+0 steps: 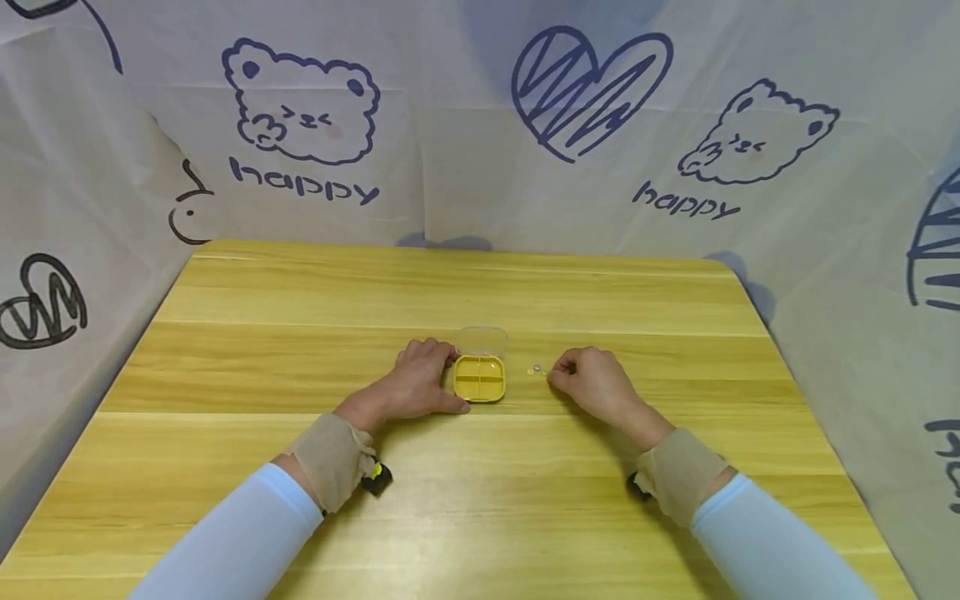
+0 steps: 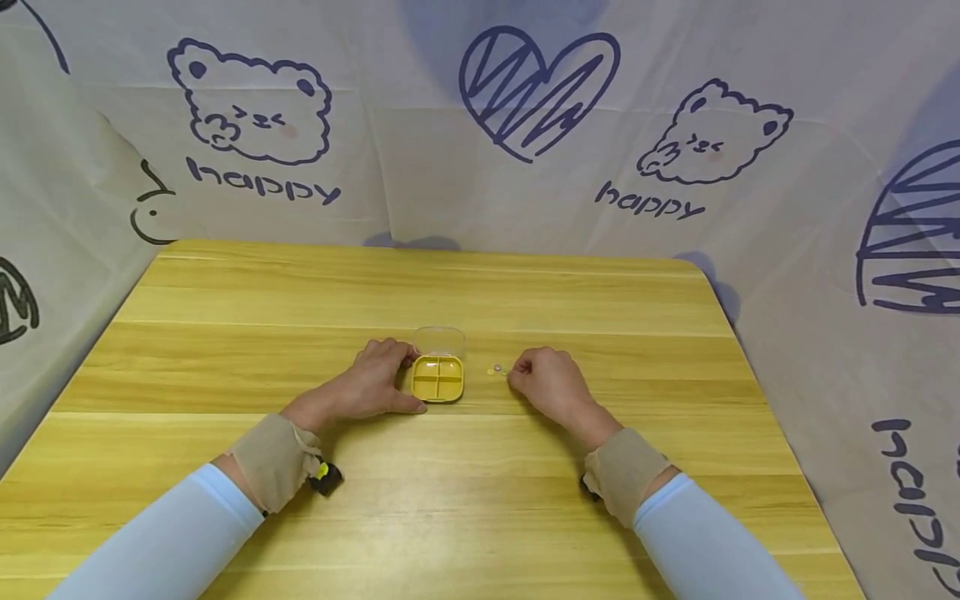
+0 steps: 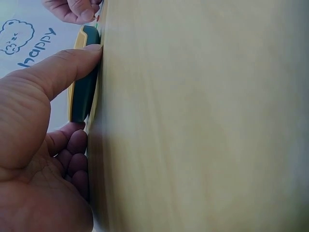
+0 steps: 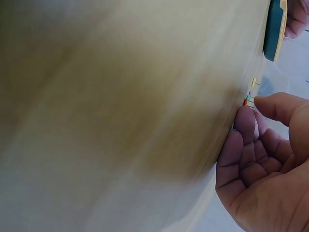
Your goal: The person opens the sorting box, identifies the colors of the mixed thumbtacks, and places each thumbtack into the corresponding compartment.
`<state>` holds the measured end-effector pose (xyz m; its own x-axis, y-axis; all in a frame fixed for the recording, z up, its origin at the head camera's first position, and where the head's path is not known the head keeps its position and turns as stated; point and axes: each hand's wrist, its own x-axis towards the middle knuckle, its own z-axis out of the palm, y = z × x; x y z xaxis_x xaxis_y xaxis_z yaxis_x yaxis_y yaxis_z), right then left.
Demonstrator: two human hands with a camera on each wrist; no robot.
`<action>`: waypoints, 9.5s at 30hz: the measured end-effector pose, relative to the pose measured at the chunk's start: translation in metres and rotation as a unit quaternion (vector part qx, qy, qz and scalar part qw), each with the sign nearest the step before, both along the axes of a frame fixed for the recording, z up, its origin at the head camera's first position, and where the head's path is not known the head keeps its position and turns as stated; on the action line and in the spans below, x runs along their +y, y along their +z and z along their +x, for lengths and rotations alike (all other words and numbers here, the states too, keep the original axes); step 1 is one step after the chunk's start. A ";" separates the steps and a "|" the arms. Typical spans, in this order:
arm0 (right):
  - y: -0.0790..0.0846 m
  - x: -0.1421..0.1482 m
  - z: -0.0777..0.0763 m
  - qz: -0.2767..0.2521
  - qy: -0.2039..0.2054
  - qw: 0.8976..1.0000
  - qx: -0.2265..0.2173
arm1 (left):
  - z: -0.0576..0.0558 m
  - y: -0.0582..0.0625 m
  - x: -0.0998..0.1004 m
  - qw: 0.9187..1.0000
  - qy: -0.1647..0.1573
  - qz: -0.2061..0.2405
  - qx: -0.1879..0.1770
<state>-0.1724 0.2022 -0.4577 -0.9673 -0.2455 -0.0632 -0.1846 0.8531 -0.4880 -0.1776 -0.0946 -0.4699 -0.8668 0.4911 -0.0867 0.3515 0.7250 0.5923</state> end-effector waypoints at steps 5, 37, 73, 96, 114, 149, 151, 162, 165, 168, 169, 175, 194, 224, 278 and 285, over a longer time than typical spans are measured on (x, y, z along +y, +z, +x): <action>-0.001 0.002 -0.001 0.005 0.006 1.000 0.006 | 0.000 0.000 0.001 1.000 -0.001 -0.004 0.000; -0.001 -0.015 0.020 -0.746 -0.215 0.569 -0.272 | 0.002 0.001 0.005 1.000 0.000 -0.013 0.007; -0.008 -0.040 0.025 -0.850 -0.074 0.396 -0.341 | 0.001 -0.003 0.006 1.000 0.002 -0.016 0.014; 0.017 -0.070 0.007 -0.545 -0.124 0.796 -0.232 | 0.002 0.003 0.009 1.000 0.012 -0.021 0.005; 0.016 -0.101 -0.001 -0.039 0.080 0.995 0.051 | 0.003 0.004 0.006 1.000 -0.007 -0.018 -0.011; 0.011 -0.105 -0.004 0.052 0.125 0.986 0.098 | 0.001 0.003 0.007 1.000 -0.006 -0.030 -0.005; 0.014 -0.100 -0.004 0.039 0.111 0.989 0.085 | 0.002 0.004 0.007 1.000 -0.006 -0.028 -0.007; 0.018 -0.061 -0.001 -0.058 0.028 0.997 0.038 | 0.003 0.003 0.008 1.000 0.010 -0.025 0.008; 0.018 -0.052 -0.001 -0.062 0.006 0.998 0.033 | 0.003 0.002 0.012 0.999 0.015 -0.029 0.017; 0.020 -0.043 -0.003 -0.066 -0.011 0.997 0.030 | 0.003 0.001 0.015 0.999 0.025 -0.027 0.024; 0.020 -0.040 -0.004 -0.067 -0.015 0.997 0.029 | 0.003 0.001 0.016 0.999 0.027 -0.026 0.023; 0.025 -0.019 -0.008 -0.089 -0.054 0.994 0.038 | 0.002 0.001 0.015 0.999 0.029 -0.009 0.010; 0.007 -0.003 0.000 -0.008 0.004 1.000 0.014 | 0.003 0.000 0.007 1.000 0.009 -0.005 0.005; 0.004 -0.013 -0.007 0.021 -0.008 1.000 -0.008 | 0.004 0.002 0.008 1.000 0.011 -0.007 0.005; -0.014 -0.034 0.019 -0.852 -0.075 0.382 -0.350 | 0.003 -0.003 0.008 1.000 0.006 -0.006 0.012; -0.010 -0.036 0.019 -0.830 -0.090 0.430 -0.343 | 0.003 -0.003 0.008 1.000 0.005 -0.010 0.014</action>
